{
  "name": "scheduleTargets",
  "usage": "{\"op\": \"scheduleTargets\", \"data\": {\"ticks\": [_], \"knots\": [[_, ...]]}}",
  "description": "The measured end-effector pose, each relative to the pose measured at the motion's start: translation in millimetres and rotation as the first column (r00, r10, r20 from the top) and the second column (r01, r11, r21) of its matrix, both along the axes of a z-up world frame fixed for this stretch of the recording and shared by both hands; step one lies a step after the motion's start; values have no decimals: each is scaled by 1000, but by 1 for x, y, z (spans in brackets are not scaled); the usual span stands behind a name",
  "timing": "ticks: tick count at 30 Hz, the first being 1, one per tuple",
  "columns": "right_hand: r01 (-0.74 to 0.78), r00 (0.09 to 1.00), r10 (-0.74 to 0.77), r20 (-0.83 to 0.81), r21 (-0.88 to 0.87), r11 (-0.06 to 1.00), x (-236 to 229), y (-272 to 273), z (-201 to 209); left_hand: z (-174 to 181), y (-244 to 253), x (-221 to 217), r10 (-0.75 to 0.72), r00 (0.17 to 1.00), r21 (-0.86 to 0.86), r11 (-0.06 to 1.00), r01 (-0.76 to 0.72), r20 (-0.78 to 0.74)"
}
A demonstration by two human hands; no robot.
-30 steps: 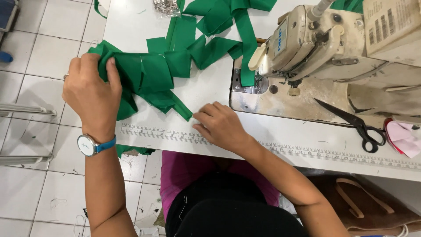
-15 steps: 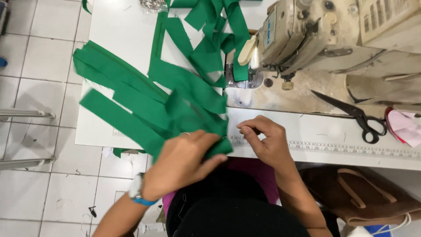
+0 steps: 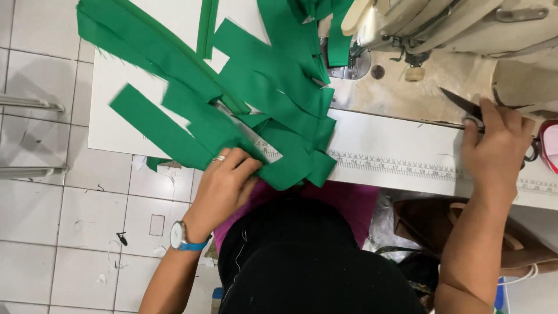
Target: Sewing green fabric strips by folding them and feeding them through an industrial sewing machine.
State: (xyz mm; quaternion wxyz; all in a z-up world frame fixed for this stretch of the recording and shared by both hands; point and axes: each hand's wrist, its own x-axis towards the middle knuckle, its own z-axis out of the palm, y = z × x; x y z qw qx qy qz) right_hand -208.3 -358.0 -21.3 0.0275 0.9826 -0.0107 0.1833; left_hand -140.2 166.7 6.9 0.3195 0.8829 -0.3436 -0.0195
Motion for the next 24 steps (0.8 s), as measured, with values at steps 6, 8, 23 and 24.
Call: {"op": "scheduleTargets", "data": {"ticks": [6, 8, 23, 24], "knots": [[-14, 1000, 19, 20, -226, 974, 6, -11, -14, 60, -2, 36, 118, 987, -195, 971, -137, -106], [-78, 996, 83, 20, -178, 981, 9, 2, -6, 66, 7, 51, 298, 940, -63, 955, -291, 164], [-87, 993, 119, -23, 553, 829, -15, 146, 85, 21, 27, -13, 279, 918, 276, 940, -200, -284], [-96, 989, 142, -30, 601, 793, -16, 156, 90, 13, 36, -23, 341, 904, 333, 910, -248, -259]]}}
